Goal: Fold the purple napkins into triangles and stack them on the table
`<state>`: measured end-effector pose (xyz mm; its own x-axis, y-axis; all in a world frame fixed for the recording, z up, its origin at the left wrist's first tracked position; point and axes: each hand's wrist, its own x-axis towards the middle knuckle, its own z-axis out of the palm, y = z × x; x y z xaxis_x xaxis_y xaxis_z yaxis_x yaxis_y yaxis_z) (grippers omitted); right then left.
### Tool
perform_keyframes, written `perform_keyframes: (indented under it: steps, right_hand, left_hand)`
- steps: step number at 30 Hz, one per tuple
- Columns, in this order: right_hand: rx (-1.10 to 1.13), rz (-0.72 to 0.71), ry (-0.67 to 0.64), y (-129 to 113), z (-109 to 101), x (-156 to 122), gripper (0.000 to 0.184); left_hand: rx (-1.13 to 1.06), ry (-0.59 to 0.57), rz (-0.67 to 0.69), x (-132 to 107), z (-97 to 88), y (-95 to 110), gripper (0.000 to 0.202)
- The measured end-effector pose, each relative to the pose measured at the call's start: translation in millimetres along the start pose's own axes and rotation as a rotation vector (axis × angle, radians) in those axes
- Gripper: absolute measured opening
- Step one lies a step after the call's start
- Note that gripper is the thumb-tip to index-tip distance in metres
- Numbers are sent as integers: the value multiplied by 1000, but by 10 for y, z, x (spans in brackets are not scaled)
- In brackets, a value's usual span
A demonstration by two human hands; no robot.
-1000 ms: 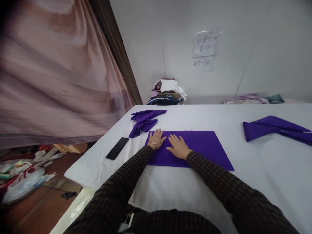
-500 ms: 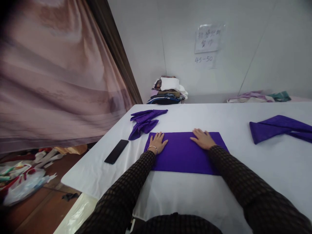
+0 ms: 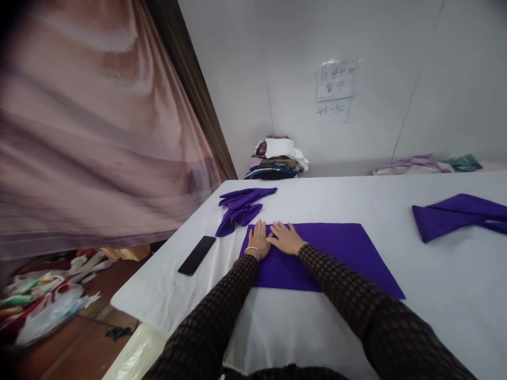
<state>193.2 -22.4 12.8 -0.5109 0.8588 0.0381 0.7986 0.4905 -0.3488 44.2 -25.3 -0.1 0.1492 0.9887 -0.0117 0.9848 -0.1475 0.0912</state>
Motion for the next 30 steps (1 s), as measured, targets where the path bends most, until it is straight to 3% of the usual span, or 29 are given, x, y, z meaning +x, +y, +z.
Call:
perform_keyframes:
  steps: [3,5,7,11,15,18,21,27,30]
  right_hand:
    - [103,-19,-42,-272,111,243,71]
    - [117,-23,-59,-231,124,281,70]
    - [75,-19,-51,-39,97,231,68]
    - [-88,157,9,730,-27,-172,64]
    - [-204,452,111,1741,-206,-933,62]
    - [-233,682,169,2193,-355,-1427,67]
    - [-243,727,197,2063,-415,-1576,73]
    - [-160,267,74,991,-143,-1249,73]
    - [-164,214,66,783,-23,-1198,73]
  left_hand:
    - [25,-40,19,0,8,-14,62]
    - [26,-45,21,7,17,-14,62]
    - [21,-39,0,17,25,-5,63]
    - [6,-25,-25,36,41,15,68]
    - [-8,-16,-29,46,49,18,68]
    - [-19,-11,-29,53,48,19,70]
    - [-27,-14,-30,60,49,28,70]
    - [-17,-40,-34,83,20,-4,70]
    - [-13,-64,-42,115,-49,-23,73]
